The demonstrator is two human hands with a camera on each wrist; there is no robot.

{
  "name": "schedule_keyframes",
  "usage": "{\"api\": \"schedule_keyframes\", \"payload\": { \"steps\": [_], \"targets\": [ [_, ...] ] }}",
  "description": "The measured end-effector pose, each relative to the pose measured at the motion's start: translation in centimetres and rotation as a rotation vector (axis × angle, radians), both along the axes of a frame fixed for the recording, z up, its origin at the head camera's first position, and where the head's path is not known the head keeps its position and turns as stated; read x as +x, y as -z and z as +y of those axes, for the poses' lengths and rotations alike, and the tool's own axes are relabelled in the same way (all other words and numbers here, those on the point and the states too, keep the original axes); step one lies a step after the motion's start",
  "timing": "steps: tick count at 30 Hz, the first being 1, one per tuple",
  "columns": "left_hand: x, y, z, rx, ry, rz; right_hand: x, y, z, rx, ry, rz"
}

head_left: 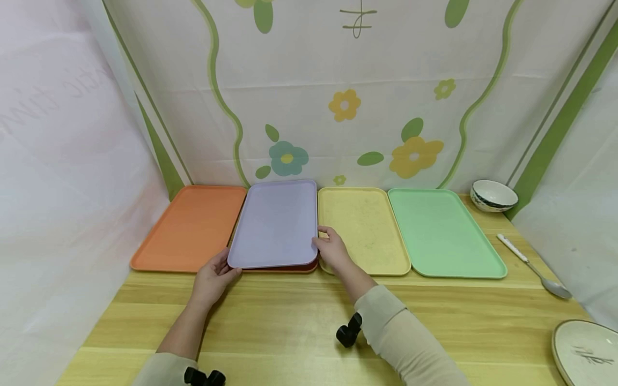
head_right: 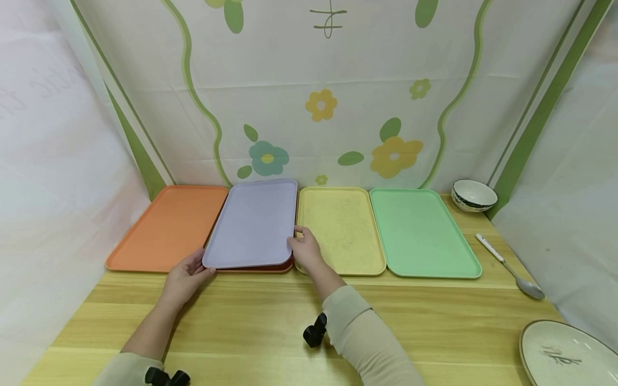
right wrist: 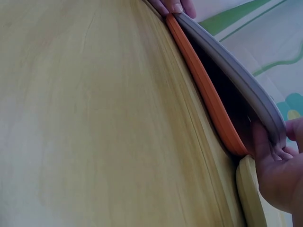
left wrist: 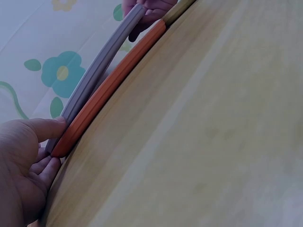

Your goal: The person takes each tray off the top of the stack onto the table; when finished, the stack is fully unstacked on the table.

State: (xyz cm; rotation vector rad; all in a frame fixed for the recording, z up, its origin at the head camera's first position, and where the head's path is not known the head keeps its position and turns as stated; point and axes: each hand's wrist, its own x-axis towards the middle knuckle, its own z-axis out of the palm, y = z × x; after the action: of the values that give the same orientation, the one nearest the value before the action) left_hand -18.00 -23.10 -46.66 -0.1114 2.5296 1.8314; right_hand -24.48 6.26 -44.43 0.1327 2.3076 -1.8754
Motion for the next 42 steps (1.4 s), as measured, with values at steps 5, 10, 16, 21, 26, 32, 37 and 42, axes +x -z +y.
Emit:
{"api": "schedule_keyframes", "payload": {
  "steps": [5, 10, 16, 21, 26, 32, 37, 42],
  "targets": [
    [-0.1, 0.1, 0.0, -0.001, -0.005, -0.007, 0.0, 0.1, 0.0, -0.122, -0.038, -0.026],
    [0.0, 0.1, 0.0, 0.007, -0.003, 0.002, 0.0, 0.0, -0.2, -0.261, -0.067, -0.040],
    [0.2, 0.1, 0.0, 0.035, 0.019, 0.008, 0.4, -0.9, 0.0, -0.285, -0.036, -0.005],
    [0.3, -0.2, 0.0, 0.019, 0.026, -0.001, 0.4, -1.3, 1.1, -0.268, -0.016, 0.016],
    [0.2, -0.2, 0.0, -0.014, 0.025, -0.002, 0.3, -2.0, 2.7, -0.297, -0.016, 0.021],
    [0.2, -0.1, 0.1, -0.091, 0.006, -0.011, 0.0, -3.0, 5.7, -0.296, -0.012, 0.022],
    [0.3, -0.1, 0.0, -0.098, 0.001, -0.030, 0.0, -3.9, 8.7, -0.270, -0.032, 0.041],
    [0.3, -0.1, 0.1, -0.075, 0.001, -0.045, 0.2, -5.0, 11.7, -0.255, -0.036, 0.056]
  ]
}}
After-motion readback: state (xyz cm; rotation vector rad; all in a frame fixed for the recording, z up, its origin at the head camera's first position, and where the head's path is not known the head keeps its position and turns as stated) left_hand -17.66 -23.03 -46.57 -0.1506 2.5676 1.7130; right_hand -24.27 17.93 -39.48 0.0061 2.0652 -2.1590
